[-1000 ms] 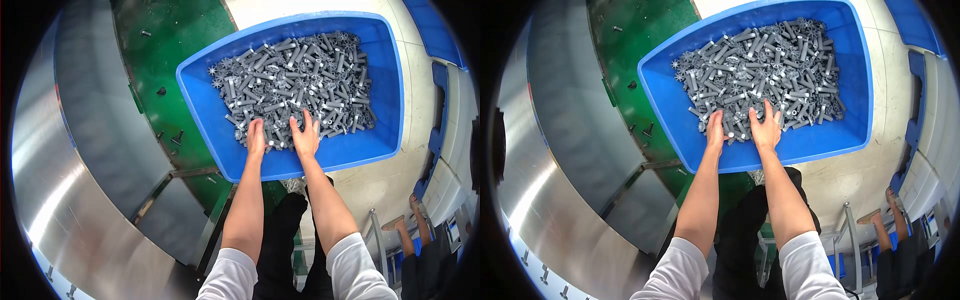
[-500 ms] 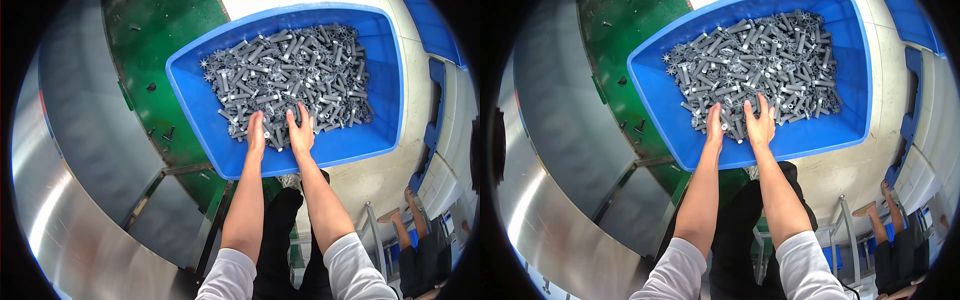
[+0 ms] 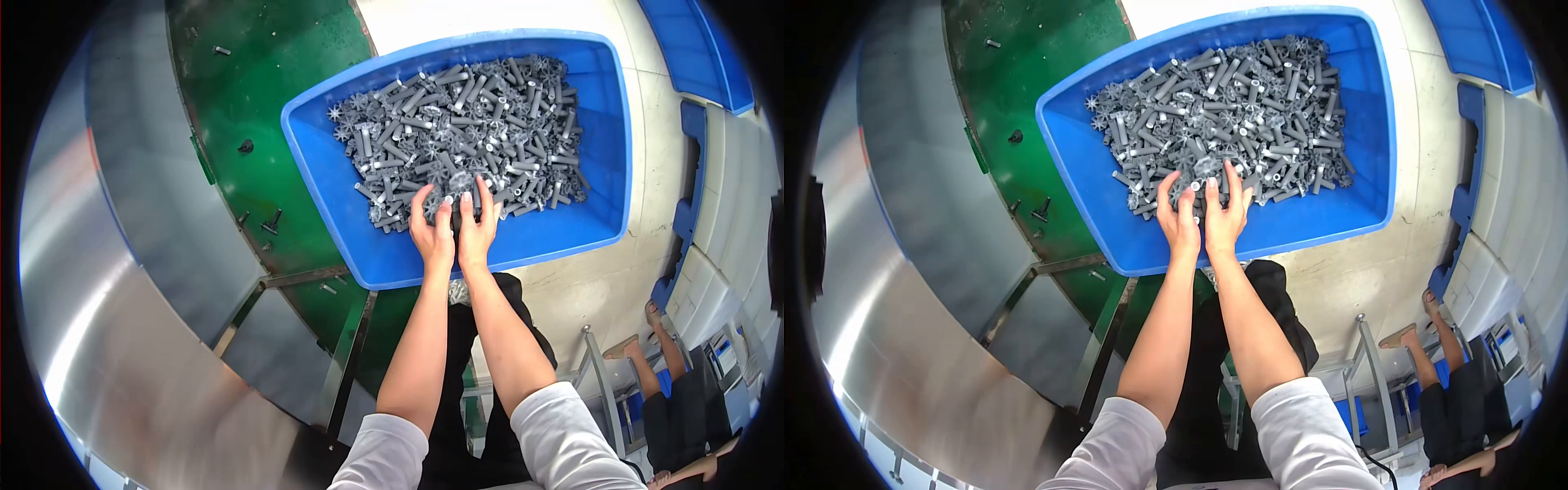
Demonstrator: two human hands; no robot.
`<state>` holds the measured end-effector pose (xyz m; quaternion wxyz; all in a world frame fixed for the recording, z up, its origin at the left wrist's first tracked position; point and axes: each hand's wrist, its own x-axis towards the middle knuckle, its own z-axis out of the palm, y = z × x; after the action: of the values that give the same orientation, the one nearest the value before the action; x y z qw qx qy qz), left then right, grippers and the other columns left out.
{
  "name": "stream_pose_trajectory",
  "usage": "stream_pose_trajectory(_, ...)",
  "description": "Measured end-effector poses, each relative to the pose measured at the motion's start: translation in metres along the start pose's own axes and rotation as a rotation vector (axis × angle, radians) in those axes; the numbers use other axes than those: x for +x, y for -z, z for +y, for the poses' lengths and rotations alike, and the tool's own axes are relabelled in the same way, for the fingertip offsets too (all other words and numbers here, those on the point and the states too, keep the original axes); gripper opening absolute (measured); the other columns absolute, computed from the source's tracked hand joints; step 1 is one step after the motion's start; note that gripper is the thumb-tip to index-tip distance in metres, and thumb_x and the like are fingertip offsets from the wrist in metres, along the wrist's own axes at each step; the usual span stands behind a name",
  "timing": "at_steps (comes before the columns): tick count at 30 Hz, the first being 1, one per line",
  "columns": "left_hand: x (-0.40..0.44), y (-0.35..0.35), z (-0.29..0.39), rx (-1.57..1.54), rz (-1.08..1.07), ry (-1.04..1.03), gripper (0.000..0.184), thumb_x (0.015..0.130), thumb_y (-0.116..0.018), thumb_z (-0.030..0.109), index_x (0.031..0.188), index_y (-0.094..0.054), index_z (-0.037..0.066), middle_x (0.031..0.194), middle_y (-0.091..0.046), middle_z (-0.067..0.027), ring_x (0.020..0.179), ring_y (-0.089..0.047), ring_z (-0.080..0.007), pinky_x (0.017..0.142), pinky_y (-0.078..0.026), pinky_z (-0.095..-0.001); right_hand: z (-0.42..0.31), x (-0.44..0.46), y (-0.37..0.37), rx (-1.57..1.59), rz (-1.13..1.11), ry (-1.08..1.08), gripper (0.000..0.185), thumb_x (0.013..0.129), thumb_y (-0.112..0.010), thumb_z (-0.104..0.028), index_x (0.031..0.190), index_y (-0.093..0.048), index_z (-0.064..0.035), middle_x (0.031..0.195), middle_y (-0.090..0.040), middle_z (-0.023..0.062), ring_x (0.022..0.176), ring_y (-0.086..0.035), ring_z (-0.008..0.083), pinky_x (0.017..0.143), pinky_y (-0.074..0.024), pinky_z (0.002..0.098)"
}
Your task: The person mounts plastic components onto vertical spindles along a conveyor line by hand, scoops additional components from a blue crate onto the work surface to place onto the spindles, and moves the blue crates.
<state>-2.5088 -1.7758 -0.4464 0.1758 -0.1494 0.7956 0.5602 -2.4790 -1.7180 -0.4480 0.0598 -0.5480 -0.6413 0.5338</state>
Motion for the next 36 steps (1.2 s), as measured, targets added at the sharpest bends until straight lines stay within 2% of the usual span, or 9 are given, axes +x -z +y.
stream_pose_trajectory(3,-0.005,0.003,0.022,-0.044,0.021,-0.088,0.045,0.084,-0.067,0.022,0.124,-0.061,0.001,0.123,-0.063,-0.0183,0.116,-0.055,-0.0334,0.101,-0.039,-0.0434,-0.021,-0.004,0.002,0.042,0.024,0.081,0.046,0.095,-0.065,-0.03,0.137,-0.057,-0.0139,0.137,-0.05,0.0193,0.127,-0.048,0.0331,0.109,-0.0345,0.0402)
stream_pose_trajectory(4,-0.006,0.005,0.034,-0.021,0.033,-0.133,0.046,0.084,-0.068,0.025,0.123,-0.061,0.001,0.122,-0.064,-0.018,0.114,-0.056,-0.0341,0.1,-0.04,-0.0434,-0.027,-0.004,0.002,0.07,0.044,0.103,0.048,0.091,-0.069,-0.032,0.135,-0.059,-0.0172,0.136,-0.053,0.0207,0.131,-0.046,0.0359,0.11,-0.0347,0.0423)
stream_pose_trajectory(6,-0.008,0.007,0.059,0.013,0.06,-0.196,0.049,0.084,-0.071,0.032,0.121,-0.063,0.002,0.121,-0.064,-0.0175,0.11,-0.056,-0.0349,0.098,-0.041,-0.0433,-0.045,-0.008,0.009,0.059,0.046,0.194,0.047,0.09,-0.07,-0.027,0.134,-0.06,-0.0124,0.135,-0.052,0.0212,0.124,-0.049,0.034,0.107,-0.0375,0.0408)
stream_pose_trajectory(7,-0.01,0.009,0.072,0.039,0.025,-0.197,0.046,0.087,-0.067,0.025,0.123,-0.06,-0.002,0.123,-0.062,-0.0177,0.116,-0.056,-0.0304,0.102,-0.041,-0.0399,-0.058,-0.011,0.012,0.1,0.071,0.211,0.047,0.09,-0.071,-0.025,0.133,-0.061,-0.0111,0.134,-0.053,0.0204,0.122,-0.05,0.033,0.107,-0.0365,0.0407)
stream_pose_trajectory(9,-0.015,0.016,0.099,0.129,0.024,-0.3,0.047,0.085,-0.069,0.027,0.122,-0.061,-0.001,0.121,-0.062,-0.0172,0.114,-0.057,-0.0315,0.1,-0.041,-0.0416,-0.082,-0.017,0.02,0.065,0.064,0.305,0.046,0.089,-0.069,-0.019,0.133,-0.06,-0.0058,0.13,-0.058,0.0179,0.121,-0.049,0.0311,0.111,-0.0286,0.0422)
stream_pose_trajectory(15,-0.035,0.035,0.183,0.091,0.049,-0.513,0.051,0.082,-0.065,0.028,0.12,-0.059,-0.005,0.117,-0.062,-0.0207,0.109,-0.056,-0.0349,0.096,-0.042,-0.0438,-0.162,-0.047,0.054,0.179,0.066,0.359,0.047,0.089,-0.066,-0.012,0.134,-0.058,-0.0022,0.129,-0.055,0.0181,0.123,-0.047,0.0318,0.109,-0.0312,0.0418)
stream_pose_trajectory(23,-0.099,0.074,0.297,-0.033,0.167,-0.715,0.053,0.081,-0.064,0.038,0.114,-0.06,-0.004,0.106,-0.063,-0.0198,0.095,-0.057,-0.0359,0.088,-0.044,-0.0469,-0.251,-0.108,0.116,0.148,0.042,0.56,0.054,0.088,-0.067,-0.026,0.135,-0.056,-0.0008,0.132,-0.05,0.018,0.124,-0.045,0.0347,0.107,-0.0329,0.0429)
stream_pose_trajectory(30,-0.16,0.115,0.388,-0.009,0.287,-0.819,0.051,0.084,-0.064,0.04,0.113,-0.06,-0.002,0.108,-0.062,-0.0187,0.099,-0.056,-0.0365,0.091,-0.043,-0.0464,-0.324,-0.161,0.162,0.272,-0.036,0.675,0.057,0.092,-0.061,-0.032,0.138,-0.051,-0.0001,0.133,-0.047,0.0185,0.121,-0.046,0.0332,0.107,-0.0327,0.0448)
stream_pose_trajectory(36,-0.188,0.165,0.444,0.0,0.513,-0.927,0.052,0.085,-0.064,0.041,0.114,-0.059,-0.002,0.108,-0.062,-0.0184,0.098,-0.056,-0.0364,0.089,-0.044,-0.0465,-0.394,-0.212,0.161,0.435,-0.19,0.799,0.057,0.091,-0.063,-0.034,0.136,-0.053,-0.0011,0.13,-0.048,0.0178,0.121,-0.046,0.0326,0.107,-0.0348,0.0441)
